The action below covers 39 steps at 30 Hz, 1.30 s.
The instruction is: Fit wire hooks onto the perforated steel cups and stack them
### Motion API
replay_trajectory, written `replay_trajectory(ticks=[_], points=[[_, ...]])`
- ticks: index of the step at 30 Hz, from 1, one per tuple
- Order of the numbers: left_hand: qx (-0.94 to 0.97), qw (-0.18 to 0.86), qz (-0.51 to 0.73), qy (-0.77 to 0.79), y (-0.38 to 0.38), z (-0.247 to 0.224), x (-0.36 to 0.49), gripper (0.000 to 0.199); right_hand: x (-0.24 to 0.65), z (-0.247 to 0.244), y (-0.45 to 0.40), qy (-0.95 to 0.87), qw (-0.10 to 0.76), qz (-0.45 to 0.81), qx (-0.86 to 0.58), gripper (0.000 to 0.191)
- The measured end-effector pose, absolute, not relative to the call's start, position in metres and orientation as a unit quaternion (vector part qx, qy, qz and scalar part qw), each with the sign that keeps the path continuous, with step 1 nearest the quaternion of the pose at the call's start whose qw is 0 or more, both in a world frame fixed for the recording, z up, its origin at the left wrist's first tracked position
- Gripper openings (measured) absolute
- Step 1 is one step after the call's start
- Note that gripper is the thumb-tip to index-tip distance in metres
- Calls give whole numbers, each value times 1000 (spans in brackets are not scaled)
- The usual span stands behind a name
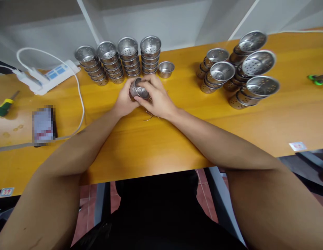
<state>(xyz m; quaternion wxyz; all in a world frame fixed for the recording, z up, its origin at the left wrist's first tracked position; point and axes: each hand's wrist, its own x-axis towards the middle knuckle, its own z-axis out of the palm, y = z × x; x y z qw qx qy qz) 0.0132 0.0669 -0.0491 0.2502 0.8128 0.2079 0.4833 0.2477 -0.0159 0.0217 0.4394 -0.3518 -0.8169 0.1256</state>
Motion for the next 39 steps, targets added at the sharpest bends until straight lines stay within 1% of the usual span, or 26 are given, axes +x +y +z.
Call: replay_trajectory(ticks=[2,5,9,11,13,17,20,23,28,33,36,39], points=[[818,238,483,203,70,-50,12,98,246,20,-18,-828,417,125,-353,54],[827,229,478,185,73,-50,9,101,243,20,-21,-839,384,123,-366,51],[835,230,468,177,76,-52,6,104,242,21,-23,-830,379,129,-388,45],[832,235,466,189,75,-53,4,105,240,22,-24,-811,399,157,-398,50],[824,245,462,215,73,-52,3,104,236,25,-27,-779,422,226,-406,60],[821,255,449,241,67,-43,1,88,226,38,-34,-710,435,375,-407,72],[829,227,457,230,62,-33,3,91,221,49,-37,-682,456,409,-399,89],[837,205,450,233,59,-27,6,93,221,53,-32,-651,479,427,-406,97],[853,193,426,232,58,-25,8,84,229,49,-19,-629,481,457,-404,99],[854,204,413,241,53,-22,10,82,235,46,-15,-625,465,485,-397,97],[847,208,414,262,47,-18,12,81,234,40,-12,-612,473,500,-390,99],[842,211,419,268,45,-19,14,82,234,33,-6,-598,488,505,-386,97]])
